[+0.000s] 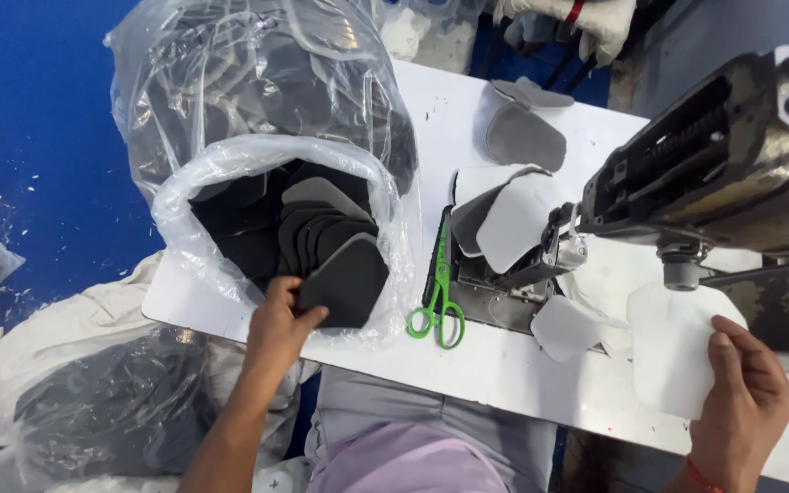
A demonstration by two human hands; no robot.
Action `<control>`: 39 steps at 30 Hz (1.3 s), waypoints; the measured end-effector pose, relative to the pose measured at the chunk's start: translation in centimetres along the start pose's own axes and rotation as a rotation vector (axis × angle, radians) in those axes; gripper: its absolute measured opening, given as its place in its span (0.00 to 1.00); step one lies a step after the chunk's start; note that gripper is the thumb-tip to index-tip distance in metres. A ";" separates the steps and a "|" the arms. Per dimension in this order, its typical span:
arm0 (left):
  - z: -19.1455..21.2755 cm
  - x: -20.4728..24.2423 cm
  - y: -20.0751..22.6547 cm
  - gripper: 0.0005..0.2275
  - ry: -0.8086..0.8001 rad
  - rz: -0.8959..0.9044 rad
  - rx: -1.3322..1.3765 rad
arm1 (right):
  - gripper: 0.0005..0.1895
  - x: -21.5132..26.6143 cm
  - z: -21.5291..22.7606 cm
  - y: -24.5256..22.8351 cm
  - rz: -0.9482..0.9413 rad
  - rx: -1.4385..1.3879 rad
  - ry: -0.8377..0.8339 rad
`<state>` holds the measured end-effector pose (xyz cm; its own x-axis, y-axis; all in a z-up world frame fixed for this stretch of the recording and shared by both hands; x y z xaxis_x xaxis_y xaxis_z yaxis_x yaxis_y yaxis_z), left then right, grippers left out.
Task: Aligning shoe upper components together at a workstation.
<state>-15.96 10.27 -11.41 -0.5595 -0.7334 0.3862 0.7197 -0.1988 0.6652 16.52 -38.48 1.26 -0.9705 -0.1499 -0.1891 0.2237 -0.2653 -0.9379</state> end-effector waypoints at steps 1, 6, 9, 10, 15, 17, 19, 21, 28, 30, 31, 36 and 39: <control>1.0 0.1 0.3 0.23 0.077 -0.005 0.048 | 0.09 0.2 0.2 0.3 -0.007 0.002 -0.002; 5.9 1.2 4.8 0.09 0.305 -0.323 0.247 | 0.09 0.5 0.4 -0.1 0.003 -0.008 -0.002; 7.9 1.2 9.7 0.07 0.120 -0.534 0.459 | 0.09 0.8 0.5 -1.4 -0.004 0.050 0.029; 8.2 1.5 12.1 0.07 0.033 -0.642 0.348 | 0.10 0.9 0.4 -1.6 -0.013 0.032 0.038; 4.9 -1.7 15.1 0.09 -0.041 -0.841 -0.060 | 0.11 1.2 0.3 -1.5 -0.042 -0.052 0.039; 3.9 0.4 17.4 0.12 0.325 -1.197 -0.561 | 0.10 1.2 0.1 -0.8 -0.058 -0.062 0.014; 3.9 1.0 17.2 0.13 0.369 -1.204 -0.574 | 0.10 1.4 -0.1 -1.8 -0.067 -0.059 0.013; 4.3 1.0 16.9 0.14 0.407 -1.214 -0.591 | 0.10 1.6 -0.3 -2.1 -0.082 -0.059 0.016; 6.7 -2.3 15.2 0.17 0.048 -0.673 0.392 | 0.11 2.6 -3.5 -1.5 -0.196 -0.014 -0.117; 4.4 -1.1 16.2 0.21 -0.211 -0.515 0.755 | 0.11 3.4 -5.3 -2.2 -0.176 -0.017 -0.161; 2.6 1.2 18.0 0.17 -0.343 -0.569 0.594 | 0.09 4.0 -7.5 -4.8 0.071 0.147 -0.312; -3.9 8.2 23.9 0.09 -0.560 -0.907 0.185 | 0.20 7.6 -15.1 -9.4 0.191 0.212 -0.646; -7.0 9.5 25.3 0.08 -0.649 -0.954 0.230 | 0.21 10.0 -17.6 -7.4 0.154 0.222 -0.805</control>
<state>-0.16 -6.26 4.66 -0.9839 0.1308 -0.1215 -0.1577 -0.3178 0.9349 3.60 -21.25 1.15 -0.5859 -0.8097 0.0337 0.4424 -0.3544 -0.8238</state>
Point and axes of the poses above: each hand's wrist, its own x-axis away from the middle knuckle, its own z-axis out of the back of the hand, y = z × x, the point moved 10 cm from there along -x, towards the middle knuckle, and after that the axes turned 4 degrees about -y, right-handed, at the moved point
